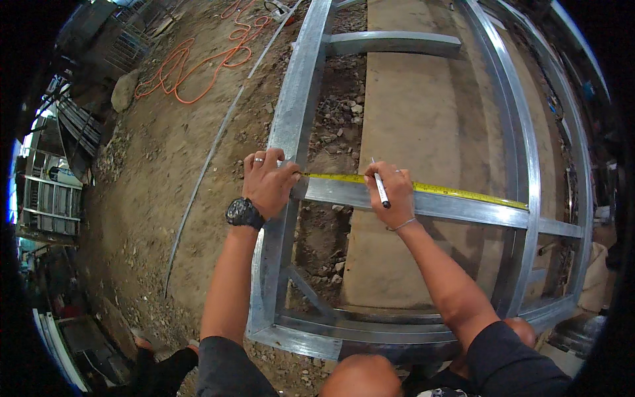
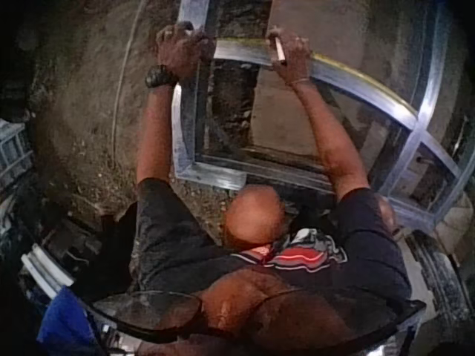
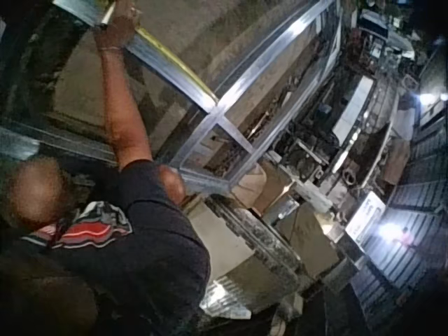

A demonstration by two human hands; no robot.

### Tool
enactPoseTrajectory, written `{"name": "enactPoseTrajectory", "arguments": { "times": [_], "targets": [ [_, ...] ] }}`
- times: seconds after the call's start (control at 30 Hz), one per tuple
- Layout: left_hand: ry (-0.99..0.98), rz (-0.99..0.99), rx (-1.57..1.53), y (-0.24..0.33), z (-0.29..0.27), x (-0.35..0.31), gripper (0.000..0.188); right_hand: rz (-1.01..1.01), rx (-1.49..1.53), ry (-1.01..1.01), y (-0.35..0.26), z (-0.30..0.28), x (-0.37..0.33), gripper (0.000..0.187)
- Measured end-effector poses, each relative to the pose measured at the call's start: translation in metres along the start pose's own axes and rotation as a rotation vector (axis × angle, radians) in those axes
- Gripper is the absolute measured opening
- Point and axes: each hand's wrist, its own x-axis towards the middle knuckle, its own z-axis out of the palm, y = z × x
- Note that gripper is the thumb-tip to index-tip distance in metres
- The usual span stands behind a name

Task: The person measures a metal frame using a tape measure and marks it with a marker. The person repeatedly measures different sections of the frame and marks them for cutting or assembly.

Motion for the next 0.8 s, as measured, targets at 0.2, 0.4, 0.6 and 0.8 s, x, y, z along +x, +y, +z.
{"name": "enactPoseTrajectory", "arguments": {
  "times": [0.2, 0.4, 0.6, 0.8],
  "targets": [
    [-0.229, -0.084, -0.033, -0.024, -0.003, 0.008, 0.022, 0.015, -0.001, -0.005, 0.001, -0.001, 0.000, 0.013],
    [-0.433, -0.185, -0.033, -0.026, -0.015, 0.023, 0.028, 0.012, 0.011, -0.003, 0.002, 0.000, 0.000, 0.014],
    [-0.205, -0.155, -0.110, -0.022, -0.004, 0.009, 0.020, 0.008, 0.009, -0.001, -0.001, -0.003, 0.001, 0.013],
    [-0.189, -0.205, -0.192, -0.011, 0.000, 0.008, 0.022, 0.014, 0.010, -0.003, -0.001, -0.002, 0.000, 0.013]
  ]
}}
